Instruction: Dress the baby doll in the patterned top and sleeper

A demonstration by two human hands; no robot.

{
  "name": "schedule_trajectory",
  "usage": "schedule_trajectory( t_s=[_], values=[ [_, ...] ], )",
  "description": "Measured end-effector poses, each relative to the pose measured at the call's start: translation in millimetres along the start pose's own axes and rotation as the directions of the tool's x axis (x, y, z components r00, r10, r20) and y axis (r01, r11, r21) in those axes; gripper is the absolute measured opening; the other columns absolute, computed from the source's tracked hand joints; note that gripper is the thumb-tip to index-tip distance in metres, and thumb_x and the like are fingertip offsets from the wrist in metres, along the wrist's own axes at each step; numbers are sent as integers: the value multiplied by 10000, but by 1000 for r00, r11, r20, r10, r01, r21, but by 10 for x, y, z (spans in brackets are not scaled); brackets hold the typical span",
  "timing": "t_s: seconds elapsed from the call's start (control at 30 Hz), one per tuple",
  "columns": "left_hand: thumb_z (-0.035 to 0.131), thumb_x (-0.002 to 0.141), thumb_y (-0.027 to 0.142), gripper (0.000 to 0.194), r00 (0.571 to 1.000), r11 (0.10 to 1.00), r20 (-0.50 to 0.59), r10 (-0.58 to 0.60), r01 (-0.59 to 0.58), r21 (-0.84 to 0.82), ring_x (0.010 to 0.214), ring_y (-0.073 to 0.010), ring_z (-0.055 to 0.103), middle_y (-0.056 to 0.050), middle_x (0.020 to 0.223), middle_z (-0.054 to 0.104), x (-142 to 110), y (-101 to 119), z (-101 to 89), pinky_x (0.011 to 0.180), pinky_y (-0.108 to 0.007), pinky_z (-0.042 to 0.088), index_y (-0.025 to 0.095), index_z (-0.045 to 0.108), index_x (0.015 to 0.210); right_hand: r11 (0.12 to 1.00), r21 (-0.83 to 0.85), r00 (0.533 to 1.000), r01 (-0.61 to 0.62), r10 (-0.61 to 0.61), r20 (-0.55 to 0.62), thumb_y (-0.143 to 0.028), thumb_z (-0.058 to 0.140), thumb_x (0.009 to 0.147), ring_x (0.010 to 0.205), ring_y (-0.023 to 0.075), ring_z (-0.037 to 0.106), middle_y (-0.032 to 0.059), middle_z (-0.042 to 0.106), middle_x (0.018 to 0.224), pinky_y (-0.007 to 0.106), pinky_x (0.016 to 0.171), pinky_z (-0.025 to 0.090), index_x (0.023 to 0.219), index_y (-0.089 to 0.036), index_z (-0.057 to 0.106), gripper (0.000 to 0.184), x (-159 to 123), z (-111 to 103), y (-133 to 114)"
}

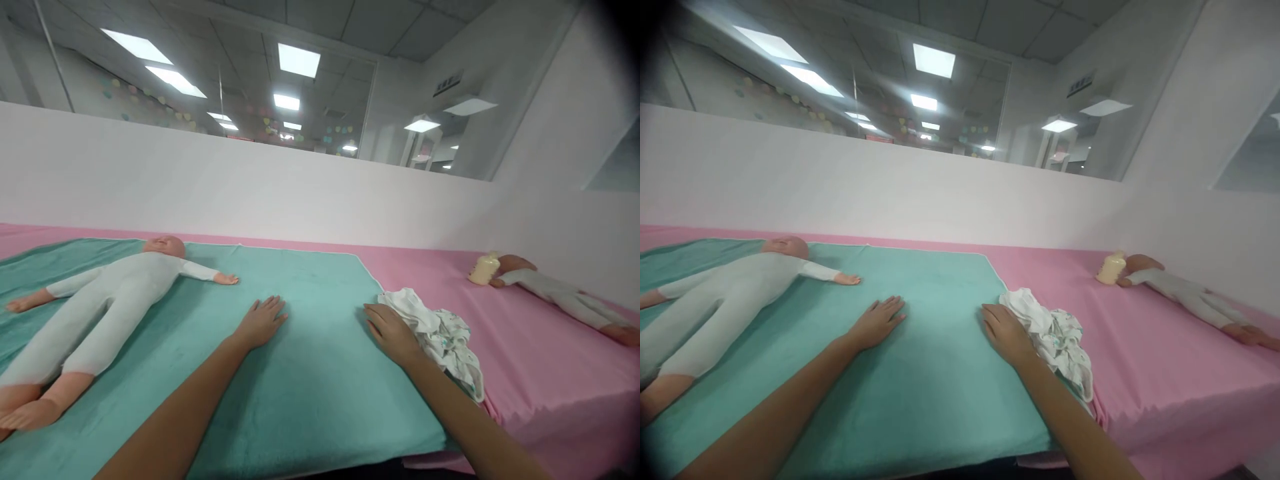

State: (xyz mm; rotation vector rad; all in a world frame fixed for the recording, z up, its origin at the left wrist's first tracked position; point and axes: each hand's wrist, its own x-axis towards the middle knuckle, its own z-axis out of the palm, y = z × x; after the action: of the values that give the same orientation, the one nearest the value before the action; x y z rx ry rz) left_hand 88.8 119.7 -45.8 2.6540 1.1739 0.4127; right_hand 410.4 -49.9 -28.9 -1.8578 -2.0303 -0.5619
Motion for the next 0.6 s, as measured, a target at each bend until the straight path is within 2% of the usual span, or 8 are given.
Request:
schedule_trajectory(
  t_s=[0.1, 0.23, 0.3, 0.33, 0.4, 0.43, 0.5, 0.6],
  values=[
    [256, 892, 509, 551, 999, 987, -28, -23, 18, -157, 1320, -223, 334, -65, 1399, 427, -14, 16, -49, 1109, -436, 159, 209, 469, 1303, 981, -177, 996, -80, 70, -61, -323, 257, 950, 1219, 231, 390, 90, 458, 1338, 388, 1059, 242, 1261, -143, 483, 425, 11, -49, 142],
    [297, 867, 507, 507, 982, 860, -69, -173, 116, -498, 1117, -242, 538, -67, 1206, 607, -43, 26, -222, 971, -364, 373, 197, 609, 1121, 894, -391, 973, -218, 228, -21, -346, 346, 916, 1153, 293, 427, 137, 477, 1295, 452, 961, 293, 1246, -134, 476, 413, 51, -278, 488],
    [341, 846, 492, 453, 969, 786, -82, -233, 138, -603, 1040, -249, 572, -58, 1100, 658, -59, 25, -273, 910, -355, 409, 198, 653, 993, 852, -428, 926, -301, 368, 82, -385, 420, 874, 1073, 301, 483, 136, 542, 1195, 436, 866, 347, 1168, -161, 526, 385, 96, -431, 682],
    [361, 837, 480, 426, 964, 759, -85, -250, 141, -635, 1013, -249, 581, -54, 1050, 675, -65, 25, -286, 902, -356, 409, 197, 663, 937, 842, -426, 885, -331, 434, 171, -392, 443, 856, 1006, 290, 522, 126, 578, 1120, 410, 810, 368, 1100, -177, 560, 346, 131, -507, 770],
    [384, 824, 459, 389, 961, 720, -82, -265, 141, -679, 983, -246, 590, -50, 983, 693, -71, 24, -290, 898, -357, 404, 196, 667, 873, 838, -410, 802, -361, 503, 322, -376, 462, 839, 875, 253, 569, 100, 616, 992, 352, 712, 378, 953, -195, 600, 255, 234, -658, 907],
    [389, 822, 452, 379, 960, 707, -83, -269, 138, -693, 978, -245, 591, -49, 968, 696, -70, 22, -285, 897, -358, 401, 197, 667, 859, 838, -405, 780, -366, 514, 357, -361, 458, 839, 830, 238, 575, 94, 620, 951, 332, 681, 371, 902, -195, 602, 229, 304, -736, 951],
    [398, 818, 444, 364, 957, 686, -87, -275, 132, -715, 973, -245, 596, -54, 950, 698, -61, 11, -267, 891, -363, 401, 196, 664, 848, 836, -410, 792, -366, 511, 335, -351, 427, 855, 823, 232, 569, 99, 611, 946, 319, 664, 358, 882, -194, 591, 229, 481, -904, 975],
    [429, 810, 430, 342, 956, 606, -75, -282, 117, -787, 922, -239, 623, -77, 914, 700, -38, -2, -248, 873, -364, 418, 173, 650, 855, 841, -364, 851, -401, 489, 193, -403, 354, 891, 834, 231, 548, 101, 599, 942, 318, 666, 349, 935, -194, 561, 297, 812, -1200, 827]
  ],
)
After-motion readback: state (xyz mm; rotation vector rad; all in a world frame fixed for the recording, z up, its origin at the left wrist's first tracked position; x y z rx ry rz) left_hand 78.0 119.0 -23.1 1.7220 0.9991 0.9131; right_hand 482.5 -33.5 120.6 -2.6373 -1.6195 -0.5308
